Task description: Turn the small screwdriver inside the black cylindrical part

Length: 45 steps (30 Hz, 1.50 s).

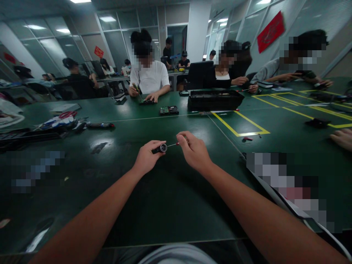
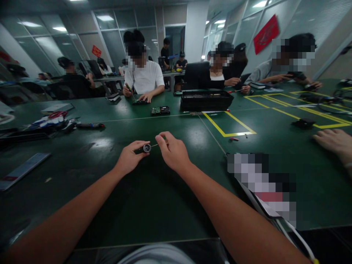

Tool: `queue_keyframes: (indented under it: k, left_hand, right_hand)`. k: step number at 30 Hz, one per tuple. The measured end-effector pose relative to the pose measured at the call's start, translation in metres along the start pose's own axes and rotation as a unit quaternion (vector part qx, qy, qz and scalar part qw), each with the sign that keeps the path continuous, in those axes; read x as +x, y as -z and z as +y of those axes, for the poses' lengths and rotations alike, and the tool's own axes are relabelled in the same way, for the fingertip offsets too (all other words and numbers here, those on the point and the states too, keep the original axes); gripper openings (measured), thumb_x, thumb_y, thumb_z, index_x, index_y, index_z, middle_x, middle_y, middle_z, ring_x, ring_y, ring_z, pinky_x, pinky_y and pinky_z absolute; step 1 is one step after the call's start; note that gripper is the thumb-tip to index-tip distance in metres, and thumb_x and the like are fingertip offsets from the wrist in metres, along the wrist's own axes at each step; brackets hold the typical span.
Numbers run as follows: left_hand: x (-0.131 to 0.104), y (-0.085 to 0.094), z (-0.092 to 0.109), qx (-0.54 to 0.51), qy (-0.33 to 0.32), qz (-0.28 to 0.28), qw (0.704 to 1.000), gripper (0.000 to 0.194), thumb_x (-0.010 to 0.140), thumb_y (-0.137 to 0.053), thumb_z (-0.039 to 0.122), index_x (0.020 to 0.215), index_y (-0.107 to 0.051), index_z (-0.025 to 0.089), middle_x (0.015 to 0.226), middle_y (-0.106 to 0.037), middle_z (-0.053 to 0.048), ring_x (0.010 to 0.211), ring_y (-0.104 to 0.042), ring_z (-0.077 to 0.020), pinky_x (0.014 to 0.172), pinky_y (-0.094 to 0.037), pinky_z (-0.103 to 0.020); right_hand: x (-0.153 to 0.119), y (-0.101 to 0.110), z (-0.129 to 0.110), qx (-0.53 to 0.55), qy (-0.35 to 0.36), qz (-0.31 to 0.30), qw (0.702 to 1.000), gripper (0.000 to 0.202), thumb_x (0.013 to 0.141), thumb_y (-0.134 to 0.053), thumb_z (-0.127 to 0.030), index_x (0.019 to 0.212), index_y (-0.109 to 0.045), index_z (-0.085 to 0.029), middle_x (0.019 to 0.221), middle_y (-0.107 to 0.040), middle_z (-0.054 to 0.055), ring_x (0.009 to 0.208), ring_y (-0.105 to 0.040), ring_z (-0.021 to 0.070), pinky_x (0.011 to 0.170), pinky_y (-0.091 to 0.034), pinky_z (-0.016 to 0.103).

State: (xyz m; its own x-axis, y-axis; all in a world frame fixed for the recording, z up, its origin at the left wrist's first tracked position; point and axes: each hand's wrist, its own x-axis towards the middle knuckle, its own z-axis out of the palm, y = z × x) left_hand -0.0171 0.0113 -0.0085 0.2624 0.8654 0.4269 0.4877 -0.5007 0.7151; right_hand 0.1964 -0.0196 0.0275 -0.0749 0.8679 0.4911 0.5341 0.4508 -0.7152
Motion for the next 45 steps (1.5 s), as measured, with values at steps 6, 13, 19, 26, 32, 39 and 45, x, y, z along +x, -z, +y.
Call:
queue_keyframes:
  k: [6, 13, 19, 26, 32, 39, 45]
  left_hand:
    - [0.001, 0.001, 0.001, 0.005, 0.008, -0.005, 1.000, 0.048, 0.078, -0.078, 0.008, 0.123, -0.072, 0.026, 0.119, -0.071, -0.005, 0.115, -0.064, -0.0218, 0.109, -0.046, -0.042]
    - [0.001, 0.002, 0.002, 0.038, -0.024, -0.029, 0.999, 0.049, 0.083, -0.074, 0.011, 0.128, -0.069, 0.029, 0.122, -0.069, -0.005, 0.115, -0.062, -0.0229, 0.109, -0.045, -0.047]
    - [0.001, -0.001, 0.006, 0.078, -0.051, -0.045, 0.995, 0.046, 0.089, -0.069, 0.016, 0.132, -0.065, 0.033, 0.127, -0.067, -0.004, 0.120, -0.059, -0.0241, 0.117, -0.034, -0.059]
    - [0.001, -0.001, 0.009, 0.065, -0.030, -0.033, 0.997, 0.049, 0.086, -0.073, 0.014, 0.132, -0.066, 0.031, 0.127, -0.067, -0.006, 0.120, -0.060, -0.0247, 0.117, -0.034, -0.058]
    - [0.000, -0.001, 0.013, 0.060, -0.010, -0.038, 0.997, 0.049, 0.085, -0.074, 0.015, 0.131, -0.067, 0.031, 0.126, -0.067, -0.006, 0.121, -0.060, -0.0254, 0.116, -0.036, -0.055]
    - [0.000, -0.001, 0.009, 0.055, -0.007, -0.034, 0.998, 0.049, 0.084, -0.075, 0.017, 0.131, -0.067, 0.030, 0.124, -0.068, -0.006, 0.120, -0.061, -0.0263, 0.115, -0.038, -0.055]
    - [0.000, -0.001, 0.009, 0.060, 0.018, -0.022, 0.998, 0.056, 0.081, -0.078, 0.018, 0.134, -0.065, 0.029, 0.122, -0.071, -0.007, 0.117, -0.063, -0.0276, 0.118, -0.033, -0.060]
  right_hand:
    - [0.000, -0.002, 0.001, 0.025, -0.007, 0.016, 1.000, 0.028, 0.099, -0.044, -0.030, 0.123, -0.055, -0.020, 0.084, -0.068, 0.004, 0.070, -0.064, 0.0196, 0.066, -0.043, 0.034]
    - [0.005, -0.012, 0.010, 0.211, -0.071, 0.063, 0.973, 0.021, 0.096, -0.053, -0.042, 0.092, -0.060, -0.023, 0.082, -0.067, 0.003, 0.075, -0.064, 0.0179, 0.071, -0.050, 0.033]
    - [0.015, -0.018, 0.023, 0.336, -0.240, 0.189, 0.891, 0.028, 0.097, -0.049, -0.043, 0.078, -0.054, -0.023, 0.065, -0.056, -0.002, 0.055, -0.052, 0.0134, 0.058, -0.048, 0.030]
    - [0.008, -0.015, 0.018, 0.258, -0.116, 0.163, 0.945, 0.026, 0.098, -0.050, -0.047, 0.089, -0.057, -0.024, 0.071, -0.062, 0.000, 0.064, -0.058, 0.0153, 0.060, -0.046, 0.030]
    - [0.005, -0.016, 0.015, 0.216, -0.080, 0.131, 0.964, 0.025, 0.099, -0.050, -0.046, 0.092, -0.058, -0.023, 0.074, -0.065, 0.000, 0.068, -0.061, 0.0156, 0.065, -0.047, 0.031]
    - [0.001, 0.000, -0.001, 0.119, -0.069, 0.100, 0.986, 0.036, 0.090, -0.065, -0.055, 0.079, -0.069, -0.022, 0.061, -0.062, -0.002, 0.054, -0.055, 0.0139, 0.055, -0.039, 0.029]
    - [0.001, 0.000, 0.000, 0.080, -0.033, 0.053, 0.995, 0.025, 0.095, -0.058, -0.043, 0.091, -0.068, -0.021, 0.073, -0.069, 0.001, 0.063, -0.060, 0.0159, 0.060, -0.042, 0.030]
